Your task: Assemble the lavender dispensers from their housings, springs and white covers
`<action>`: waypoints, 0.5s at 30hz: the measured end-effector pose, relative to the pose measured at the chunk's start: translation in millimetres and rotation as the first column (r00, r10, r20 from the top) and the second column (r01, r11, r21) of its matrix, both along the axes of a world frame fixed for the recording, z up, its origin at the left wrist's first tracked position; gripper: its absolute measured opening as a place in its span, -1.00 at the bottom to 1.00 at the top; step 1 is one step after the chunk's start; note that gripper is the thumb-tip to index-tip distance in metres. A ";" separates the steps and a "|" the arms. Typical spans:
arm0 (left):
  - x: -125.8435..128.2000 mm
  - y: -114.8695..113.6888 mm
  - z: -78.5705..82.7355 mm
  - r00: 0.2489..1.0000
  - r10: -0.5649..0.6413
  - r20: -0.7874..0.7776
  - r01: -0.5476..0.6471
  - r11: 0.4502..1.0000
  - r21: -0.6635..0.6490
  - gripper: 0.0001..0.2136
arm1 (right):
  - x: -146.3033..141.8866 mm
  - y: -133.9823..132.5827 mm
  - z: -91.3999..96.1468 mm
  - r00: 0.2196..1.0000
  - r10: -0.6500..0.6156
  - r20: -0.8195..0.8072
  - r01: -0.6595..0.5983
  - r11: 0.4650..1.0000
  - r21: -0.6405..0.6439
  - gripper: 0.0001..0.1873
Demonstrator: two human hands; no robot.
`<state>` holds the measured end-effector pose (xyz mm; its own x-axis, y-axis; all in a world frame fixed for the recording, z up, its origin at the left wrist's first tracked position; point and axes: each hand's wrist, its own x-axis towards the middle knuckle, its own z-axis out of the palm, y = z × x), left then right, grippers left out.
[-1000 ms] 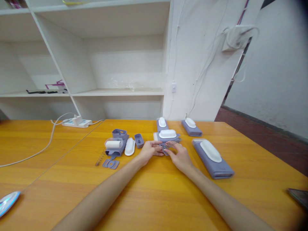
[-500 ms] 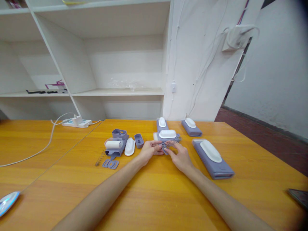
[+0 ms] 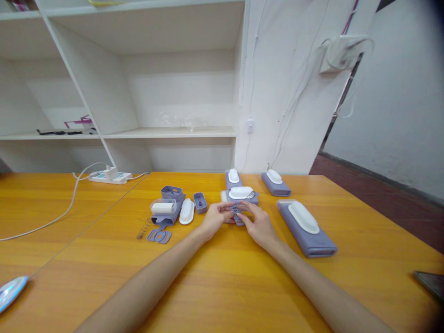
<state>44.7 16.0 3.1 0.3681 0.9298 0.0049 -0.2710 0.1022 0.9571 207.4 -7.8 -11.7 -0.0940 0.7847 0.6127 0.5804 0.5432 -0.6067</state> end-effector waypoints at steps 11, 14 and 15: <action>-2.3 -0.1 -0.9 1.000 -0.029 0.013 0.028 0.999 0.026 -0.50 | 0.5 0.4 0.2 0.999 -0.004 -0.045 0.001 0.998 -0.062 -0.63; -2.1 0.1 -0.6 1.000 -0.026 0.014 0.025 1.000 0.012 -0.48 | -0.7 -0.7 2.4 0.997 0.006 -0.081 -0.012 0.997 -0.077 -0.66; -2.1 0.2 -0.5 1.000 -0.024 0.012 0.024 1.000 0.009 -0.48 | -1.0 -1.0 3.0 0.996 0.005 -0.085 -0.012 0.997 -0.081 -0.67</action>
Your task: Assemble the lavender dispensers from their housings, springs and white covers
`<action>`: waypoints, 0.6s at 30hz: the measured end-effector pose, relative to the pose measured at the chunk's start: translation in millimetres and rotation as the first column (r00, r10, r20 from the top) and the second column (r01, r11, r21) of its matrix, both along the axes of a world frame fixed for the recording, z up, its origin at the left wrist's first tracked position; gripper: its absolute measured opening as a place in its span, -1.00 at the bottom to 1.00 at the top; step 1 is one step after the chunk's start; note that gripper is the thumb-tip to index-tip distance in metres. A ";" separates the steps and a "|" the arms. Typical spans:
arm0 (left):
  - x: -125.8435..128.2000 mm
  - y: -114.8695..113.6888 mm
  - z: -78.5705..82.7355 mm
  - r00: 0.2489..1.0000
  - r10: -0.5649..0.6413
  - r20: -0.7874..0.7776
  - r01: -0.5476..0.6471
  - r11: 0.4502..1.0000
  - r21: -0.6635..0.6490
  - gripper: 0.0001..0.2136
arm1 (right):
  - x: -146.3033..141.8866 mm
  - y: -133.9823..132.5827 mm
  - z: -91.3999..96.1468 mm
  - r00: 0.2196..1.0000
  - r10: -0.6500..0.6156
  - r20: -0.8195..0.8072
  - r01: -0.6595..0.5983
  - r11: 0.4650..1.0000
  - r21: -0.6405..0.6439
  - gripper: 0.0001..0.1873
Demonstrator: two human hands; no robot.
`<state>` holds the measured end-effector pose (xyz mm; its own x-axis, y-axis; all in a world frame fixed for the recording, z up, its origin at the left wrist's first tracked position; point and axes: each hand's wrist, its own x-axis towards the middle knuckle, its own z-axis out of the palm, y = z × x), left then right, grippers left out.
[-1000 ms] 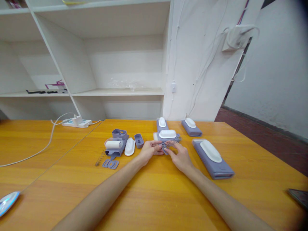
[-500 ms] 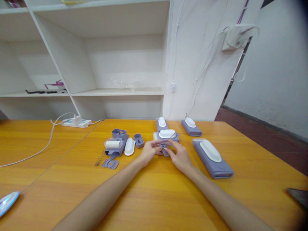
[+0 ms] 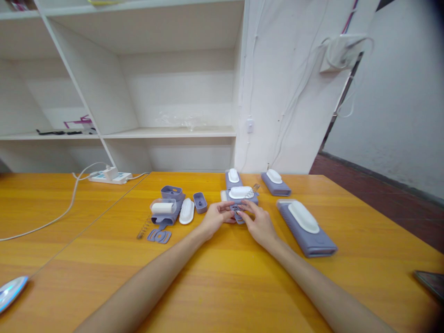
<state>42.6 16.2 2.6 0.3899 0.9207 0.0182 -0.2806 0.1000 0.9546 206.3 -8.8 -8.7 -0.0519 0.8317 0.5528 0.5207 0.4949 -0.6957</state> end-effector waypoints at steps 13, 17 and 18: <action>-2.1 -2.0 3.6 1.000 -0.025 0.015 0.025 1.000 0.007 -0.47 | -0.9 -0.9 2.4 0.997 0.031 -0.064 -0.034 0.998 -0.046 -0.74; -2.3 -2.6 3.8 0.999 -0.033 0.021 0.032 0.999 0.006 -0.48 | -0.9 -1.1 3.1 0.996 0.041 -0.082 -0.046 0.997 -0.063 -0.75; -2.4 -2.7 3.7 0.999 -0.032 0.019 0.032 0.999 0.007 -0.48 | -0.9 -1.2 3.1 0.995 0.043 -0.090 -0.049 0.996 -0.069 -0.76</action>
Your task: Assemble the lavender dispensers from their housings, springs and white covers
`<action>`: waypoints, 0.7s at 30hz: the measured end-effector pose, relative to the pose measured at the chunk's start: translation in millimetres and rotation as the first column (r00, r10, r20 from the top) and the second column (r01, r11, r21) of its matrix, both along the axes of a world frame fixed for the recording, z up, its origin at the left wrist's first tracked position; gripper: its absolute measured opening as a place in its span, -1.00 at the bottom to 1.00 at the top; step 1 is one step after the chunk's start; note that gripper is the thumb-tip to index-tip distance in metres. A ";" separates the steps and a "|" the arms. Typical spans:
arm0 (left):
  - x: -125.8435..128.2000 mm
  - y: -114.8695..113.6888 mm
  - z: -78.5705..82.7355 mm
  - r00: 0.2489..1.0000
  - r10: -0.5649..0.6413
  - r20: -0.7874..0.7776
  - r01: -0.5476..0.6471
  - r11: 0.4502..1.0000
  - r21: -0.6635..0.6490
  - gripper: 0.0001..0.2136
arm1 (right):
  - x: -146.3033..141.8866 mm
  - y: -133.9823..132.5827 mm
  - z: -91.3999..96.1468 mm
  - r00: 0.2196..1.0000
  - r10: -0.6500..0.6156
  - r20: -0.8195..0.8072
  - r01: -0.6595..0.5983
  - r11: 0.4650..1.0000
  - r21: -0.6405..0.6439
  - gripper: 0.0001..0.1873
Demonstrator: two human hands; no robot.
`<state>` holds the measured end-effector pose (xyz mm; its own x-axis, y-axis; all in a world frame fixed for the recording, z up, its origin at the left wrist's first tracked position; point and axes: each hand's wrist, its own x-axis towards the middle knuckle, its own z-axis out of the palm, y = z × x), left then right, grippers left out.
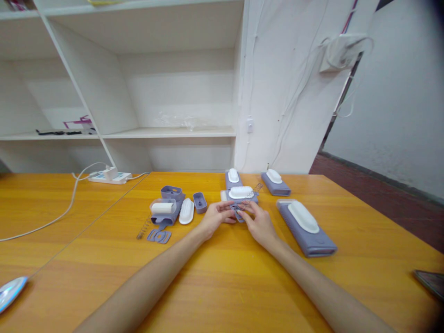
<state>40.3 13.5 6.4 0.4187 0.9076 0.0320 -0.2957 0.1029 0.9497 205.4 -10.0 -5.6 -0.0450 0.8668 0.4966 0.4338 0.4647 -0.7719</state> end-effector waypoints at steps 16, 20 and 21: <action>-1.7 1.9 -2.7 0.999 -0.027 0.019 0.027 1.000 0.011 -0.48 | 0.9 4.6 -4.1 0.995 0.002 -0.097 -0.007 0.999 -0.051 -0.78; -1.3 2.3 -3.0 0.999 -0.026 0.026 0.025 1.000 0.005 -0.50 | 0.3 3.3 -3.2 0.995 0.029 -0.092 -0.032 0.999 -0.039 -0.79; -1.1 2.4 -2.9 0.999 -0.024 0.027 0.024 1.000 0.002 -0.51 | 0.1 3.0 -3.3 0.996 0.036 -0.082 -0.039 0.999 -0.034 -0.79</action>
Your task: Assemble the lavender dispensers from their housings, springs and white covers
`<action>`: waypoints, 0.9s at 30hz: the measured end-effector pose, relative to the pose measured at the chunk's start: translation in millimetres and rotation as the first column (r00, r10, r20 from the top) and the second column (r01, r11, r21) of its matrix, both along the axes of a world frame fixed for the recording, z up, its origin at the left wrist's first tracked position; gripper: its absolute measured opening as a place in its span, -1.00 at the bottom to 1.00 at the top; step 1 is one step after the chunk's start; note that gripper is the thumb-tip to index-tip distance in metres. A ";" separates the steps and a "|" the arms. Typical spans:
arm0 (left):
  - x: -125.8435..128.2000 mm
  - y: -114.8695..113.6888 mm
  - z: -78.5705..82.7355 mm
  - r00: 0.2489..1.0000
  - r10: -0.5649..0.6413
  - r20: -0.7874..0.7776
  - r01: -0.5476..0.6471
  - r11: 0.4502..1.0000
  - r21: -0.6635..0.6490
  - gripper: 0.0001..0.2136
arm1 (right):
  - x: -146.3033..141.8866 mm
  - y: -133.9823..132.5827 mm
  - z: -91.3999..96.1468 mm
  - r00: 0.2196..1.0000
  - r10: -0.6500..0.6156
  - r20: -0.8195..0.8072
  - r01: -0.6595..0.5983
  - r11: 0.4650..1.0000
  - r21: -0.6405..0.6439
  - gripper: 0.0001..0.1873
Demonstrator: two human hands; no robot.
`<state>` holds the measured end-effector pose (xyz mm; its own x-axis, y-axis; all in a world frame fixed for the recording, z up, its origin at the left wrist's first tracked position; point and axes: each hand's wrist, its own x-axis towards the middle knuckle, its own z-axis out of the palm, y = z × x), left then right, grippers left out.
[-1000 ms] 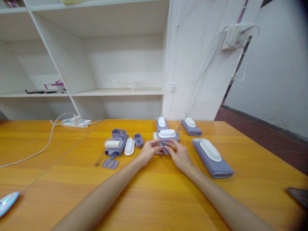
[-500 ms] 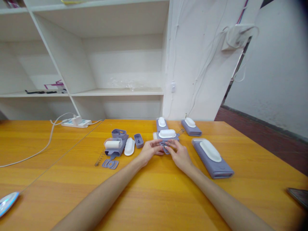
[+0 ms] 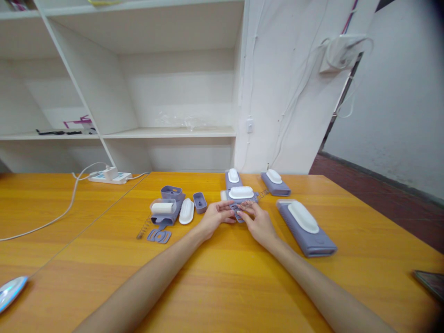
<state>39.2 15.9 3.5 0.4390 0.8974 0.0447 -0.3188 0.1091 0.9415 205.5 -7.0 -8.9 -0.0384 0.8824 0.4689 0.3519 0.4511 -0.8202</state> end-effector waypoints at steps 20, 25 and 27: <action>4.1 1.6 -1.8 0.997 0.064 -0.046 -0.065 0.998 -0.026 -0.54 | -1.1 -4.7 -0.7 0.898 -0.263 0.352 0.150 0.937 0.316 -0.71; 4.1 1.4 -2.7 0.996 0.078 -0.041 -0.078 0.997 -0.003 -0.55 | -1.6 -6.6 2.9 0.893 -0.267 0.363 0.149 0.935 0.321 -0.73; 4.4 1.2 -2.7 0.996 0.085 -0.040 -0.085 0.996 0.000 -0.55 | -1.8 -6.9 3.3 0.887 -0.273 0.372 0.150 0.933 0.328 -0.73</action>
